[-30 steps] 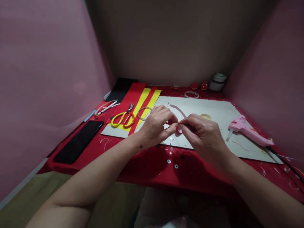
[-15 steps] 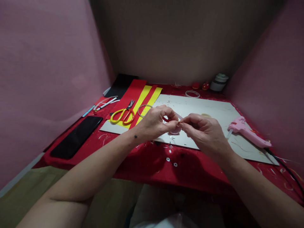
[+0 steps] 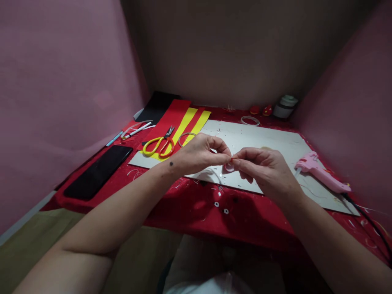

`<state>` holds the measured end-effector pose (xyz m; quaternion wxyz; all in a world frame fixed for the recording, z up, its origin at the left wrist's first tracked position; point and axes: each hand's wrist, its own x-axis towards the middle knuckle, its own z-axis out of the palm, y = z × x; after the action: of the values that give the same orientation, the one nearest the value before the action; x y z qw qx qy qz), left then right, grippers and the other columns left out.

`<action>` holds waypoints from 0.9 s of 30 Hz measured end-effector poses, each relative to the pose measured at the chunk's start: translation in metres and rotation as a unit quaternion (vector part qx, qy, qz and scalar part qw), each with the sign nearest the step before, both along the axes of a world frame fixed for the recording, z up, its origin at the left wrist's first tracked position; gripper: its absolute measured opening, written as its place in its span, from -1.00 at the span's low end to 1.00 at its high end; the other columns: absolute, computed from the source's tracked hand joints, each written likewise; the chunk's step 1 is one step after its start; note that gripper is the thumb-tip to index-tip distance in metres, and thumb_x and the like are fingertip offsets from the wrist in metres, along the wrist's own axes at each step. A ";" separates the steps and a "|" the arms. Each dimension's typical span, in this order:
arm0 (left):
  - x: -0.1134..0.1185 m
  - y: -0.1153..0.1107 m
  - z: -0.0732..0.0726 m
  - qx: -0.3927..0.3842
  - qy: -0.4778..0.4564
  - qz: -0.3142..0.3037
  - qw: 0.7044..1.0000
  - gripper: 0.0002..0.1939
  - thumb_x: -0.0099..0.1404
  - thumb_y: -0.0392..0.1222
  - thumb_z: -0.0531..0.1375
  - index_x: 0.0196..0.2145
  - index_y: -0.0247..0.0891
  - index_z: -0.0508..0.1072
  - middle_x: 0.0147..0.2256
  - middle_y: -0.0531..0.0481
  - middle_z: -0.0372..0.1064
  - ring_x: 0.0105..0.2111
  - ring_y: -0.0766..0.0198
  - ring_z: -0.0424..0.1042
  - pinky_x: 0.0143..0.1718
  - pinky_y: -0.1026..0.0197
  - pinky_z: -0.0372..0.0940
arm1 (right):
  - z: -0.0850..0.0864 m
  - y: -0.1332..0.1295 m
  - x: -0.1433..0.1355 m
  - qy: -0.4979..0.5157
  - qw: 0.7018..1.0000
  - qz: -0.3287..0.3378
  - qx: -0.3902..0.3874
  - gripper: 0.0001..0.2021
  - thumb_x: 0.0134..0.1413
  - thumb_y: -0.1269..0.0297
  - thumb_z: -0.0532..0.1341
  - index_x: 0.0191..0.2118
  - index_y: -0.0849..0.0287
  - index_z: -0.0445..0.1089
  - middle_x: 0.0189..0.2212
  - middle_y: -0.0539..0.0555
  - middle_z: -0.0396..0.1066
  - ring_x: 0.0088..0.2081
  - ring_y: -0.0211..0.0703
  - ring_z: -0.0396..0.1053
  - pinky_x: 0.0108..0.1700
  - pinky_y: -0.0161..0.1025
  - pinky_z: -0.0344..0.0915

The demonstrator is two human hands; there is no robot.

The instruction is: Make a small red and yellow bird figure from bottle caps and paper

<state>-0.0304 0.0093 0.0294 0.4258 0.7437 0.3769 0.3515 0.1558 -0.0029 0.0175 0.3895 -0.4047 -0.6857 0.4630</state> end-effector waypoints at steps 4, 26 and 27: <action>-0.001 0.002 -0.002 0.006 0.001 -0.007 1.000 -0.91 0.14 -0.36 0.22 -0.50 -0.31 0.50 -0.53 0.04 0.48 -0.47 0.37 0.46 -0.41 0.33 0.34 | 0.000 0.001 -0.001 0.005 1.000 0.002 -0.021 -0.81 -0.01 0.20 0.29 -0.47 0.24 0.48 -0.55 0.06 0.45 -0.59 -0.34 0.17 -0.57 -0.33 0.09; -0.084 0.018 0.006 0.196 0.297 0.382 0.853 -0.81 0.24 -0.15 0.16 -0.22 -0.27 0.43 -0.25 -0.12 0.48 -0.25 0.15 0.44 -0.20 0.14 0.28 | -0.001 0.031 0.003 0.074 0.974 -0.156 0.145 -0.93 0.01 0.34 0.27 -0.44 0.19 0.46 -0.59 -0.02 0.37 -0.60 -0.34 0.24 -0.60 -0.34 0.12; -0.093 0.019 0.001 0.150 0.373 0.386 0.830 -0.80 0.25 -0.12 0.14 -0.24 -0.28 0.43 -0.26 -0.16 0.48 -0.25 0.10 0.44 -0.23 0.12 0.27 | -0.005 0.036 0.005 0.093 0.974 -0.160 0.133 -0.93 0.01 0.33 0.28 -0.44 0.20 0.45 -0.60 -0.03 0.35 -0.61 -0.35 0.22 -0.61 -0.34 0.12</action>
<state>-0.1236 0.0286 0.0308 -0.0344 0.6667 0.7064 0.2354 0.1606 0.0332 0.0122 0.5710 -0.4090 -0.6282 0.3348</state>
